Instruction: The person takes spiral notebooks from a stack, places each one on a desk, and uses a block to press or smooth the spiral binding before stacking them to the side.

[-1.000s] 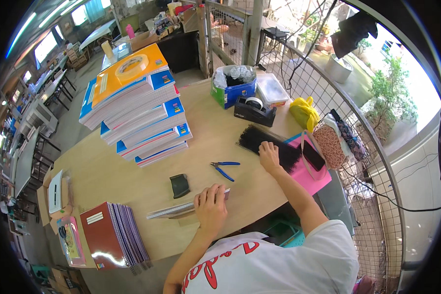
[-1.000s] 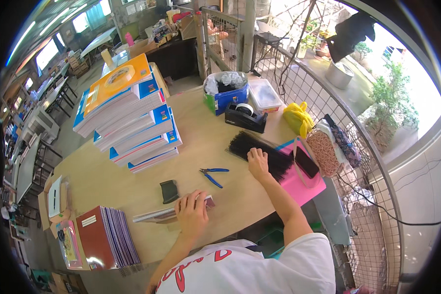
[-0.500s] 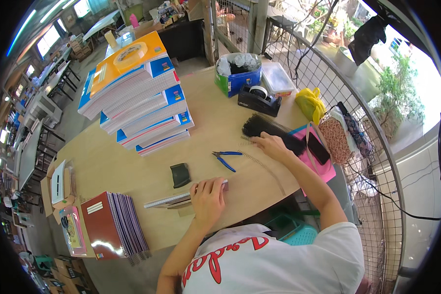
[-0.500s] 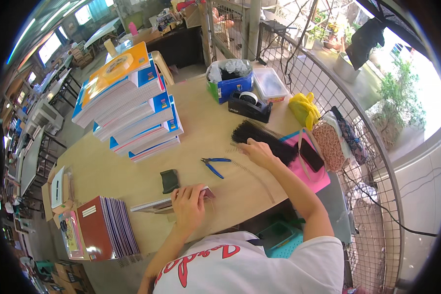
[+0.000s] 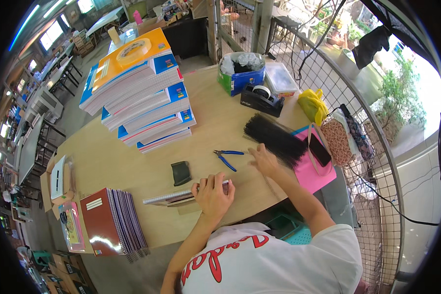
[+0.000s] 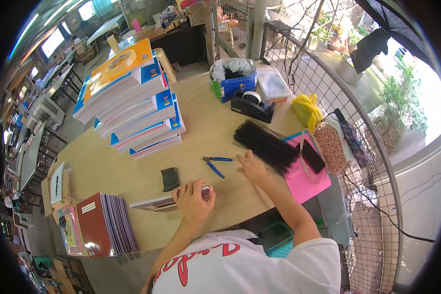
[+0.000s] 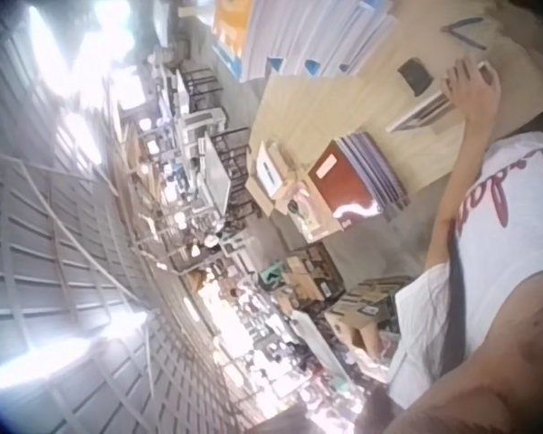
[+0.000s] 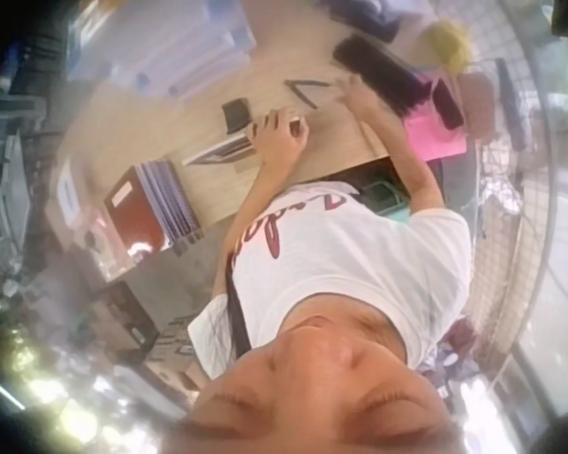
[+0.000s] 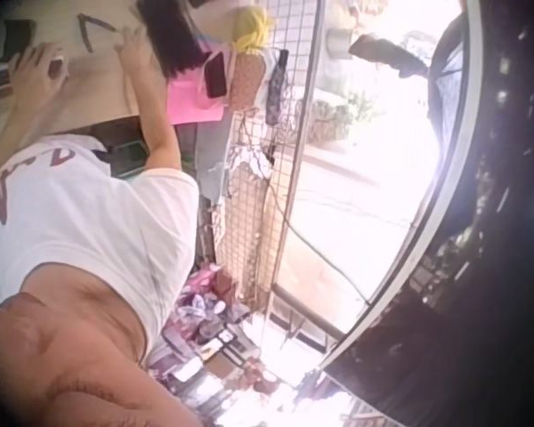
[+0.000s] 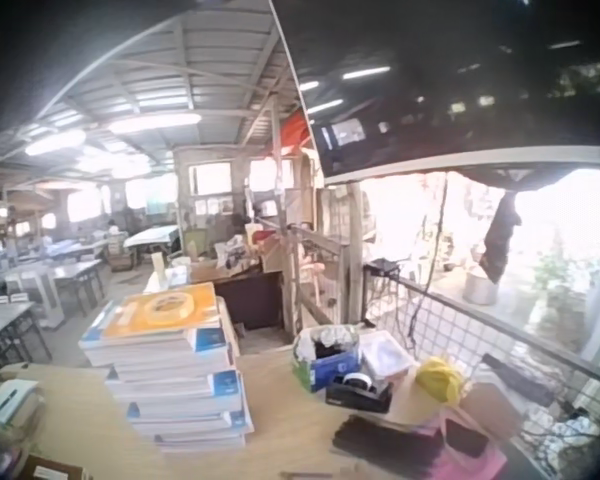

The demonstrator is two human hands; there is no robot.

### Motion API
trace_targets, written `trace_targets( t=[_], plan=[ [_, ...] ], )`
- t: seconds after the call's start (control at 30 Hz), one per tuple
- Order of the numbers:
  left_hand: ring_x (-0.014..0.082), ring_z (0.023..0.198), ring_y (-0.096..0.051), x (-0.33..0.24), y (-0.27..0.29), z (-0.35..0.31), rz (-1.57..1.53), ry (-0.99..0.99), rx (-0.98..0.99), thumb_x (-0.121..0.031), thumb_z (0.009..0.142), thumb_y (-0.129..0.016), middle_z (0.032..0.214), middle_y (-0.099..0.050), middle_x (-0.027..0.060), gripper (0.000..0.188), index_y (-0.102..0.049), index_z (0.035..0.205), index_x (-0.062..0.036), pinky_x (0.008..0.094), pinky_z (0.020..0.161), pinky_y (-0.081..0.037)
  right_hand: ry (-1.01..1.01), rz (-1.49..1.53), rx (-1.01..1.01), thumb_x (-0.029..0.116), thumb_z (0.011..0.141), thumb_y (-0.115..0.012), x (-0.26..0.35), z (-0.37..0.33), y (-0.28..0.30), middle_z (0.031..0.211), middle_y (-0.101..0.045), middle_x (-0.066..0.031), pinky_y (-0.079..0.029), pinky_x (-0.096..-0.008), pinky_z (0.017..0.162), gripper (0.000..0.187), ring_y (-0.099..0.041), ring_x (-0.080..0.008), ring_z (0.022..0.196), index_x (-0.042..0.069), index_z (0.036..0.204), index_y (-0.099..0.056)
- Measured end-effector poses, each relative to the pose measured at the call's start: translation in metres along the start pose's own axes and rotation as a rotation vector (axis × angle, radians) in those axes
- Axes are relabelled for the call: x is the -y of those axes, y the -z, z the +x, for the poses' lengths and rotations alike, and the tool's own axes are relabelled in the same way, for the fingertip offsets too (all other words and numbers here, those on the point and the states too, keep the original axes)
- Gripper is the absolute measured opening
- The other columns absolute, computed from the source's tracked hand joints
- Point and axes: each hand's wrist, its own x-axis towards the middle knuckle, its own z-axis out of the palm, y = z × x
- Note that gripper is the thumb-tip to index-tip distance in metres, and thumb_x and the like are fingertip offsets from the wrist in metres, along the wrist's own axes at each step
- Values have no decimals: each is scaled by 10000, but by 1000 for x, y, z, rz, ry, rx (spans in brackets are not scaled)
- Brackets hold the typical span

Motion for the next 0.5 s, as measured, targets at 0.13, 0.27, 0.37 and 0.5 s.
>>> trace_targets(
  t=[0.13,0.27,0.37,0.5],
  plan=[
    [226,836,-577,4,15,6,-131,6,35,-278,780,-744,911,-622,35,284,-648,1013,-146,431,855,-359,160,216,1,80,877,-679,33,14,72,976,-646,-116,-526,-426,700,195,-660,-315,822,129,1062,-717],
    [231,886,-590,18,24,0,-308,-24,137,-144,805,-731,965,-612,40,241,-653,1033,-146,440,874,-372,227,399,132,42,874,-674,80,9,113,846,-648,-105,-511,-408,687,235,-655,-300,792,126,1079,-753],
    [218,893,-594,23,21,-8,-299,-56,160,-83,793,-726,958,-612,20,231,-672,1002,-164,427,868,-375,292,670,160,-1,849,-688,96,9,116,806,-640,-103,-502,-397,673,297,-645,-291,764,139,1099,-768],
    [183,869,-598,19,29,-24,-183,-122,104,-84,752,-741,907,-610,-26,221,-716,943,-192,404,858,-373,267,709,228,-35,792,-729,102,3,120,875,-685,-99,-520,-345,648,326,-656,-238,769,125,1072,-777]
  ],
)
